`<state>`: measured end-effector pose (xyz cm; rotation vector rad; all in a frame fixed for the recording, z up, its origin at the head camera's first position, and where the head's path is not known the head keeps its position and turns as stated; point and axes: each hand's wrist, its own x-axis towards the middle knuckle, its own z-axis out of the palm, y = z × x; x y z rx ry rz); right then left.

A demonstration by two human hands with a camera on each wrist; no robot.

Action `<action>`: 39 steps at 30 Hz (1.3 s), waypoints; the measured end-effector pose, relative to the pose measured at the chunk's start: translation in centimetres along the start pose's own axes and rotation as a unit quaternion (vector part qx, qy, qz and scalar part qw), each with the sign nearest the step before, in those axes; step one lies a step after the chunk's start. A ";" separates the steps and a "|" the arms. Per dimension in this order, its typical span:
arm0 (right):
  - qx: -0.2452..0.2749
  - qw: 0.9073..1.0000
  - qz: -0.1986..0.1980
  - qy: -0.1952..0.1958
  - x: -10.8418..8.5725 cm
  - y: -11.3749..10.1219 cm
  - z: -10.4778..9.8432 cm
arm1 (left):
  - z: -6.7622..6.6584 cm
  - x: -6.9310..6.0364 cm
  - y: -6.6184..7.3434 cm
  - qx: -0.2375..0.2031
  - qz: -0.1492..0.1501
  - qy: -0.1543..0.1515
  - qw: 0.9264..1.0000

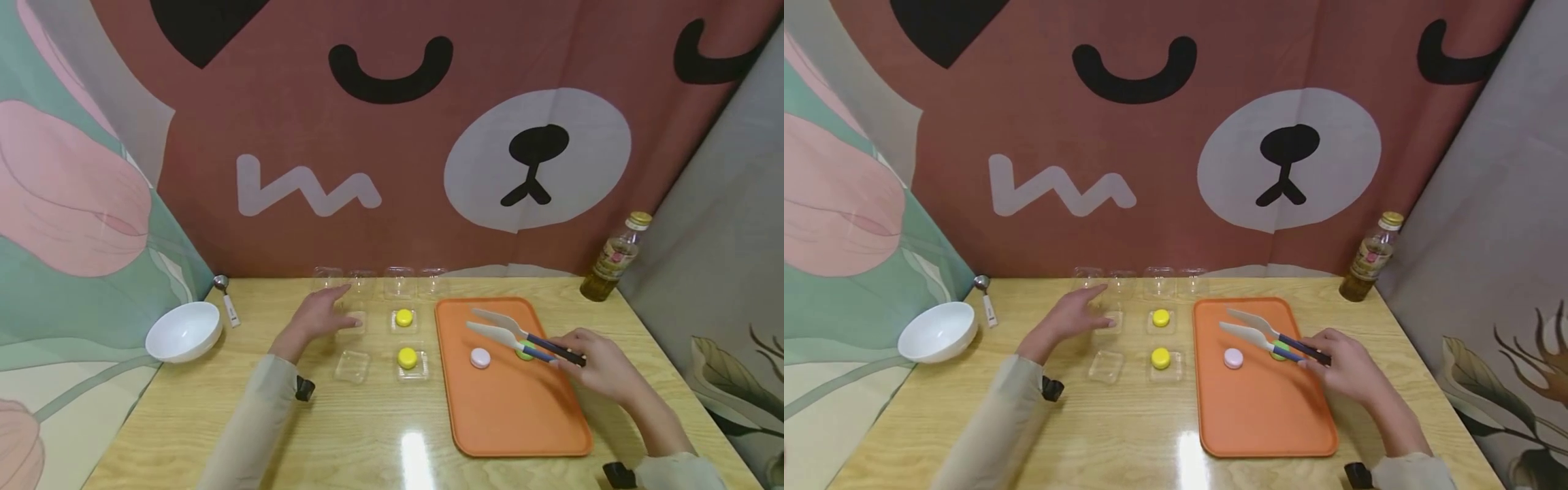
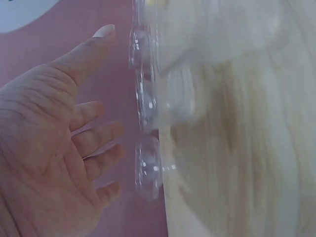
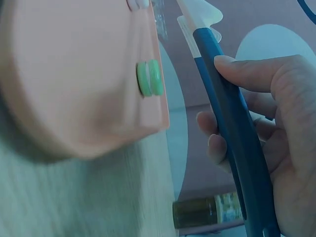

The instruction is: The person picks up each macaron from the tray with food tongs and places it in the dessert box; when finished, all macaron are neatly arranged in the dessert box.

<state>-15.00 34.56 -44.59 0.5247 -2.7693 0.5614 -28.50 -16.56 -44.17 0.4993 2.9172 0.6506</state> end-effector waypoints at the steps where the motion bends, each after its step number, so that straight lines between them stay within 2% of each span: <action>1: 0.002 1.000 0.001 0.001 -0.2 0.1 0.0 | 0.0 -0.2 -0.3 -0.007 -0.003 -0.003 1.000; 9: 0.017 0.999 0.029 -0.030 -1.8 0.1 -0.4 | 0.1 -1.6 -1.8 -0.060 -0.043 -0.021 0.997; 14: 0.003 1.000 0.013 -0.014 -2.5 -0.1 -0.1 | 0.5 -2.0 -2.4 -0.091 -0.056 -0.029 0.994; 17: -0.002 1.000 0.008 -0.005 -2.9 -0.2 0.1 | 0.7 -2.1 -2.7 -0.108 -0.057 -0.032 0.992; 24: 0.009 1.000 0.017 -0.012 -3.6 -0.3 0.1 | 1.4 -2.1 -3.5 -0.139 -0.063 -0.036 0.988; 32: 0.015 0.998 0.045 -0.033 -4.1 -0.3 0.1 | 1.6 -1.9 -3.8 -0.147 -0.059 -0.040 0.987; 39: 0.020 0.999 0.043 -0.023 -4.6 -0.3 0.1 | 1.8 -1.9 -3.9 -0.143 -0.054 -0.047 0.987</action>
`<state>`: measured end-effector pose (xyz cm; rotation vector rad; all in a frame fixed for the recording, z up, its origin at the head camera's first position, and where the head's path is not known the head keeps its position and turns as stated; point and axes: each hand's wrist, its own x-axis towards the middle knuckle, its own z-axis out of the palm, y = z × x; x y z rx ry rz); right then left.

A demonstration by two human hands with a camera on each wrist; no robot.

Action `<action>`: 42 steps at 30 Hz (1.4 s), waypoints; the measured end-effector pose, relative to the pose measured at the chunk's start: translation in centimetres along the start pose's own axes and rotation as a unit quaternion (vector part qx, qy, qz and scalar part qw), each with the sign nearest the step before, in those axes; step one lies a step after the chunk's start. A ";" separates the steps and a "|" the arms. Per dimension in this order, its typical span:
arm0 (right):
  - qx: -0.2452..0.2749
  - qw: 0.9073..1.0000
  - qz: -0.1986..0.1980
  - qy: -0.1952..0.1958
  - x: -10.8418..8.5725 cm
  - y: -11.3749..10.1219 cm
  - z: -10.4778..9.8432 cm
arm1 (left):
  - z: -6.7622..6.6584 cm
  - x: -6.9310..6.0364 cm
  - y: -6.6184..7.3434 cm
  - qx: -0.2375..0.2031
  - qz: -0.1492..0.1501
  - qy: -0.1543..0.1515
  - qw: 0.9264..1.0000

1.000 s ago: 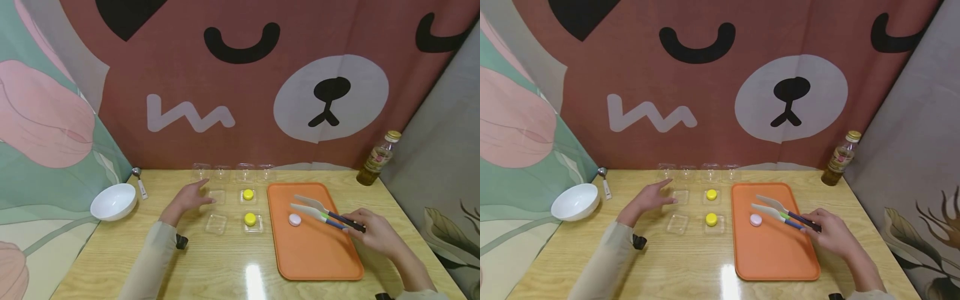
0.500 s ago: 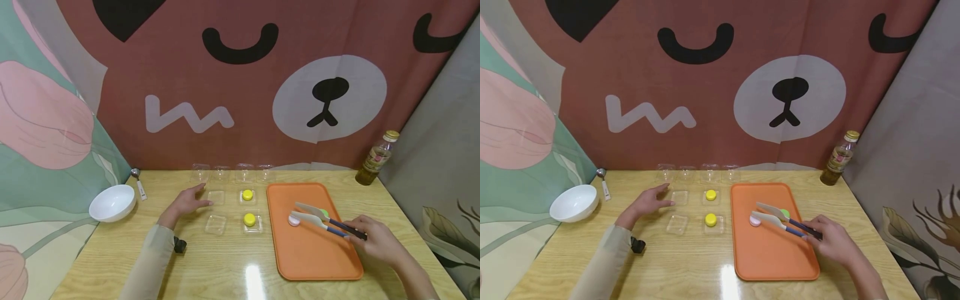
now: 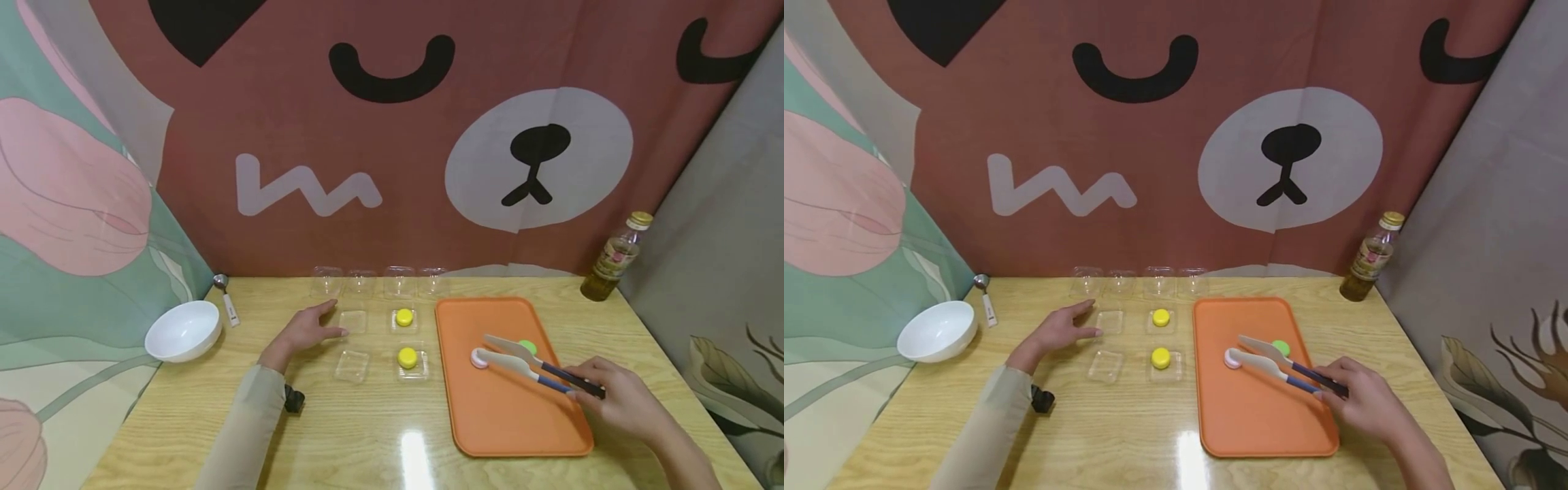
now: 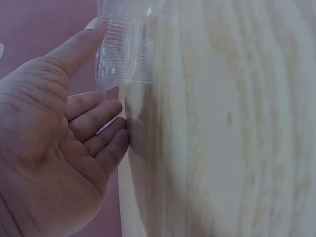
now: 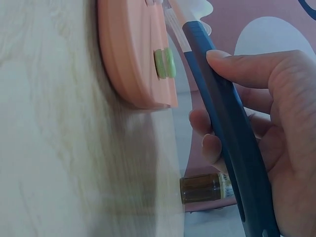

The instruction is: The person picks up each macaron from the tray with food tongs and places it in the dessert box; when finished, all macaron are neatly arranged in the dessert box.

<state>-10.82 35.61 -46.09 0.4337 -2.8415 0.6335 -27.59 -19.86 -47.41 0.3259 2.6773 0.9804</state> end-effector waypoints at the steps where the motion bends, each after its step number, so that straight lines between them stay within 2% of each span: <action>1: -0.001 1.000 -0.001 0.000 0.0 0.0 0.0 | 0.0 0.0 0.0 0.000 -0.001 0.000 1.000; 7: -0.003 1.000 0.005 -0.007 -0.2 0.0 0.1 | 0.2 0.1 -0.2 0.004 -0.007 -0.001 1.000; 17: -0.007 1.000 0.013 -0.012 -0.4 -0.4 0.0 | 0.3 0.3 -0.2 0.013 0.000 0.007 1.000; 26: -0.015 0.999 0.026 -0.020 -0.5 -0.7 0.0 | 0.6 0.5 -0.2 0.003 -0.013 0.010 1.000; 42: -0.014 1.000 -0.021 0.016 -0.7 -0.8 0.4 | 0.5 0.6 0.2 0.012 -0.002 0.009 1.000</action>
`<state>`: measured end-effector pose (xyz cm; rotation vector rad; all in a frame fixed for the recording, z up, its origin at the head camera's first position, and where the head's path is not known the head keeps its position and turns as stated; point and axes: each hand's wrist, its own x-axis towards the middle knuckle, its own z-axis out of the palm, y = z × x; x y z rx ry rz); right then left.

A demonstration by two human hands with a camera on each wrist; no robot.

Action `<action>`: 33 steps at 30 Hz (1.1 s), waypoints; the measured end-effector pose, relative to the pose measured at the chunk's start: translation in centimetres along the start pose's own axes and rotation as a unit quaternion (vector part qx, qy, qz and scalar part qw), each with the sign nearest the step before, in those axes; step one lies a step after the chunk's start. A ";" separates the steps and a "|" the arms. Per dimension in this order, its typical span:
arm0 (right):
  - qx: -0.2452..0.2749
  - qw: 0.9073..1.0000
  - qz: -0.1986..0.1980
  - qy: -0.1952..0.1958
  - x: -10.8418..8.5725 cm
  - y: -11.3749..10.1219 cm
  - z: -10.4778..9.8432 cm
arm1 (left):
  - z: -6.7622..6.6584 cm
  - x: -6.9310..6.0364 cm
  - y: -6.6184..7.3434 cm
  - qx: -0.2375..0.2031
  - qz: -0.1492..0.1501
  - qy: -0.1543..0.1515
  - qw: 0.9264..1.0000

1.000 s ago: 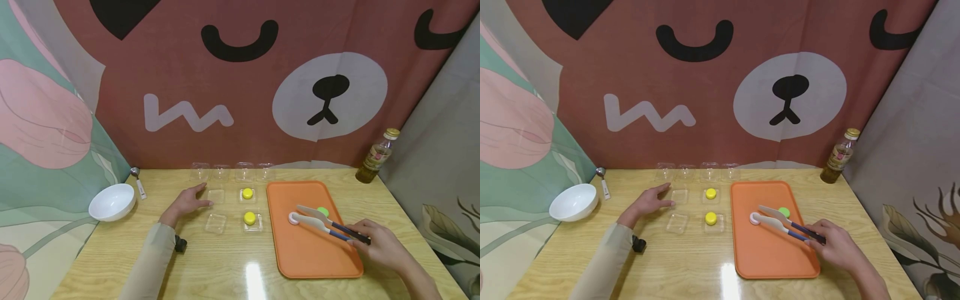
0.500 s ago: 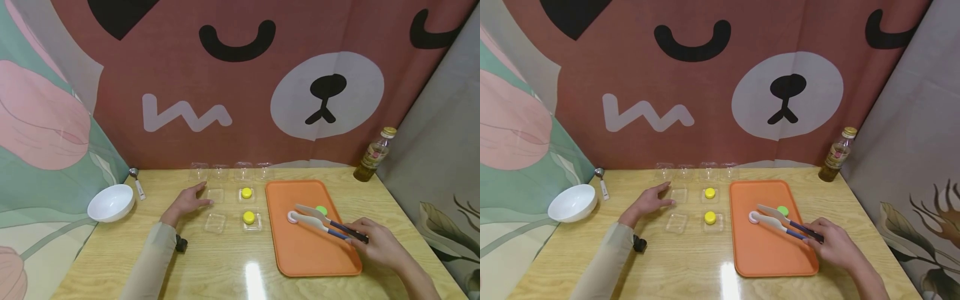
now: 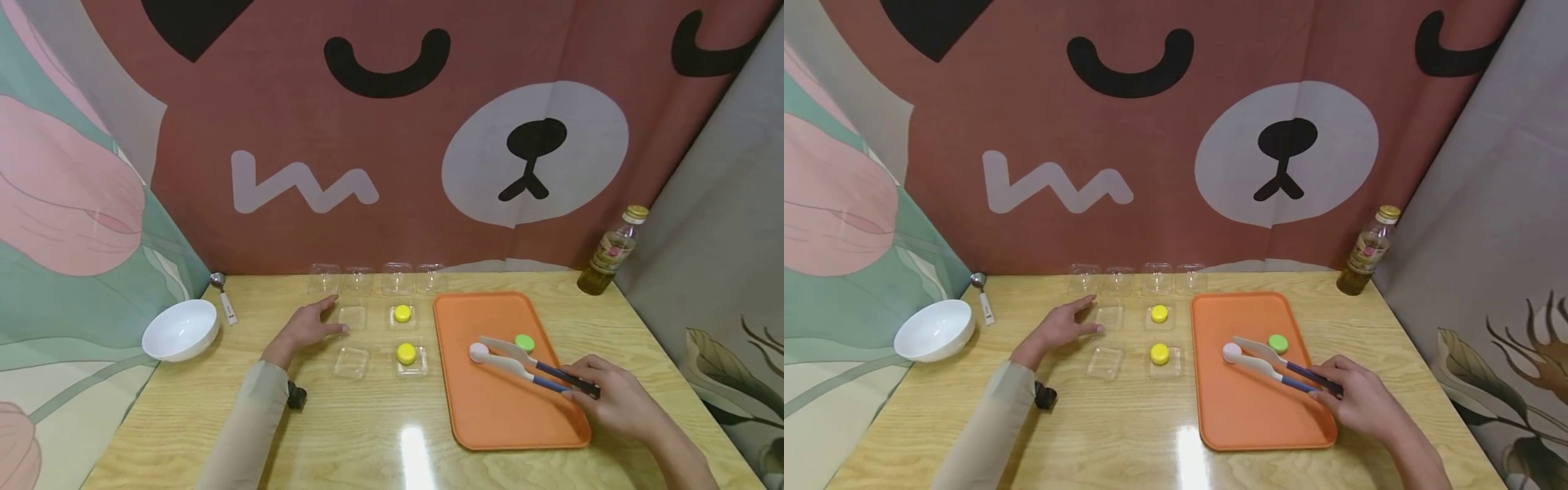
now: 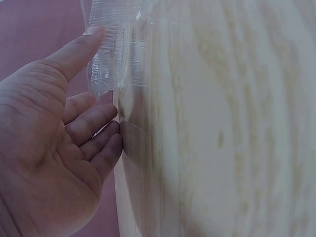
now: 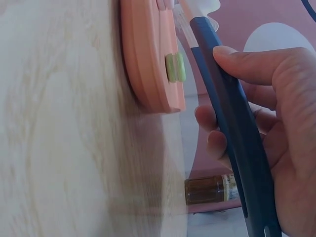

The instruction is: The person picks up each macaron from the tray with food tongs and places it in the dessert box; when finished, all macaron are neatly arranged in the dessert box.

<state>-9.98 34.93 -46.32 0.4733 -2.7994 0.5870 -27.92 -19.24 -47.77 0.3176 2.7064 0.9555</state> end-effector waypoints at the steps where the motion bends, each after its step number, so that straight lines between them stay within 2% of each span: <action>1: 0.000 1.000 -0.002 -0.003 0.1 0.0 0.0 | 0.0 0.0 0.0 0.001 0.002 0.000 1.000; 8: -0.002 1.000 -0.021 0.000 0.1 0.1 0.6 | 0.1 0.0 -0.1 -0.002 0.005 0.001 1.000; 21: -0.005 1.000 -0.003 -0.028 1.0 -0.4 0.3 | -0.1 0.1 0.2 0.001 -0.005 -0.001 1.000; 26: -0.012 1.000 -0.019 -0.007 2.0 -0.5 0.0 | -0.2 0.1 0.4 0.008 -0.006 0.002 1.000; 33: -0.005 0.999 -0.050 0.014 4.7 -1.0 -0.8 | 0.0 0.1 0.4 0.017 -0.007 0.005 1.000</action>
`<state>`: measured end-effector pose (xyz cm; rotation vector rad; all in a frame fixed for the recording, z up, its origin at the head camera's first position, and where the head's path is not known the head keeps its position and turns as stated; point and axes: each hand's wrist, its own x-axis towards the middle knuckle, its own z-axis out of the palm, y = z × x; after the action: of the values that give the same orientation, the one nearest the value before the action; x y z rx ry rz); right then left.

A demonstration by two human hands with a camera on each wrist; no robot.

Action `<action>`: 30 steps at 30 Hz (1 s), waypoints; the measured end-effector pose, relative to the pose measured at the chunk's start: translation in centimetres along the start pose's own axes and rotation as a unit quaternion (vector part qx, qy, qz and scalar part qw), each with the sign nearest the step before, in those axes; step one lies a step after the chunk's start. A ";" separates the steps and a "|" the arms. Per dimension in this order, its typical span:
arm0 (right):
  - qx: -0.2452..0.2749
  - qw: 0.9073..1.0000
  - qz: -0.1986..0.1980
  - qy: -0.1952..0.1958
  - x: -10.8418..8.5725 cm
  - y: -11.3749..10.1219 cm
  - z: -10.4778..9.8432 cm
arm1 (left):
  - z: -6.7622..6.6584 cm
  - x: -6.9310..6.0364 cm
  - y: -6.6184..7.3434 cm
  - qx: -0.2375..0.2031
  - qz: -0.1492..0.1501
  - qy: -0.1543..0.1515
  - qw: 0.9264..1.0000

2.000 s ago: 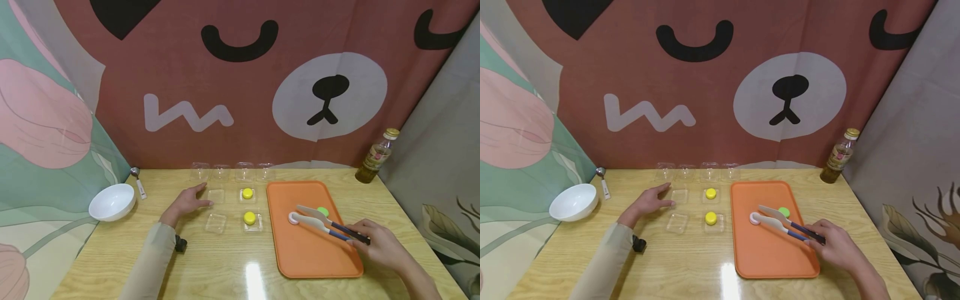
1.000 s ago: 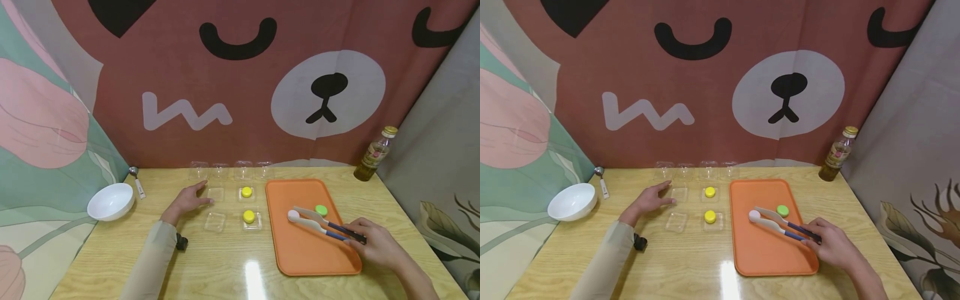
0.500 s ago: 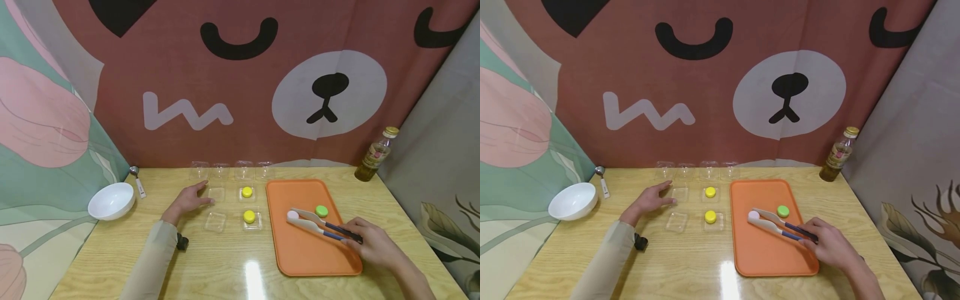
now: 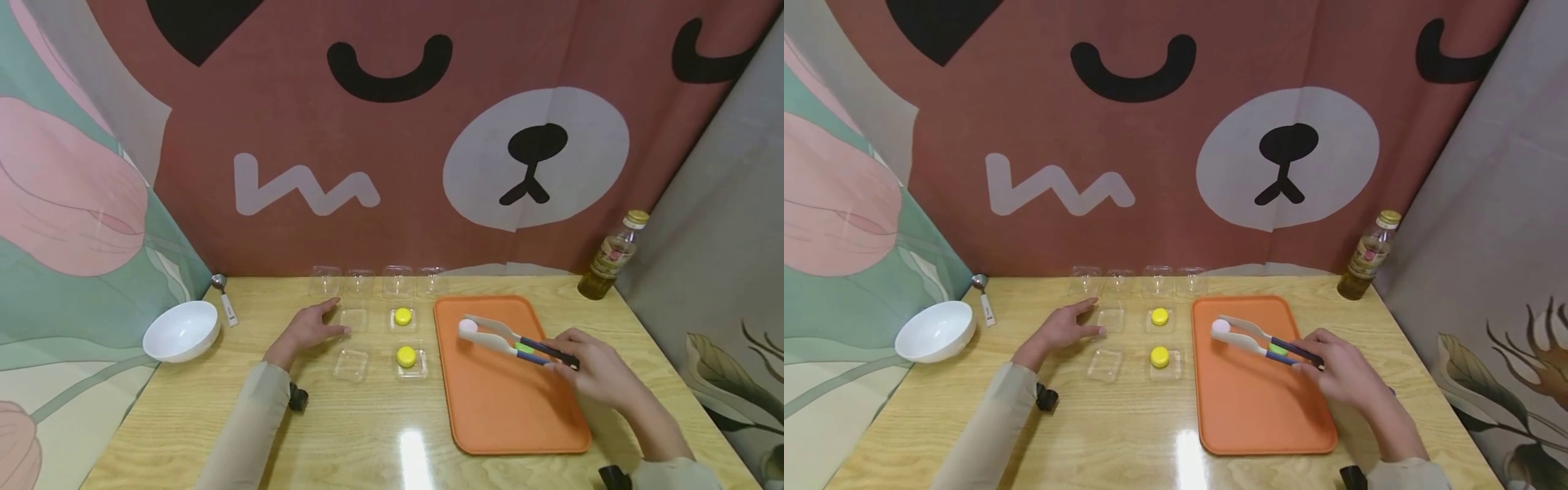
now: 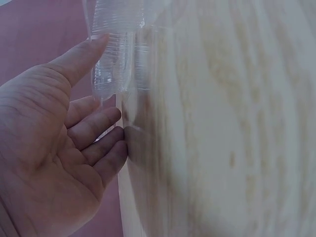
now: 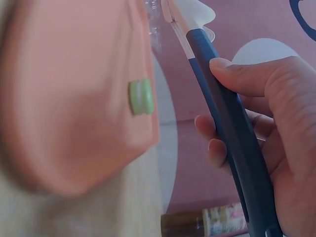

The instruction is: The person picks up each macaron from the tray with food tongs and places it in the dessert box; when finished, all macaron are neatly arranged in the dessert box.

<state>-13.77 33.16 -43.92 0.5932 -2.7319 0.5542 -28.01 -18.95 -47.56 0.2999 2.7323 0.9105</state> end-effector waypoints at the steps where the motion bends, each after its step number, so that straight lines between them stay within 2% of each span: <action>1: 0.000 1.000 -0.003 0.001 0.5 -0.1 -0.1 | 0.0 0.0 0.0 -0.003 -0.002 0.000 1.000; 7: 0.005 1.000 -0.005 -0.024 3.5 -0.7 -0.1 | 0.1 0.0 0.0 -0.003 0.000 0.007 1.000; 17: 0.005 0.999 -0.011 -0.051 8.1 -2.1 1.1 | 0.0 0.1 0.1 0.011 -0.001 0.011 1.000; 20: 0.006 0.998 -0.010 -0.068 9.2 -2.9 1.5 | 0.0 0.1 0.2 0.007 -0.004 0.010 1.000; 30: 0.027 0.997 -0.017 -0.077 12.1 -5.6 3.6 | 0.1 0.1 0.7 0.005 -0.004 0.002 1.000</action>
<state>-22.50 22.87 -41.11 0.7227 -2.8517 0.5996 -27.97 -18.31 -47.21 0.2890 2.7399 0.8977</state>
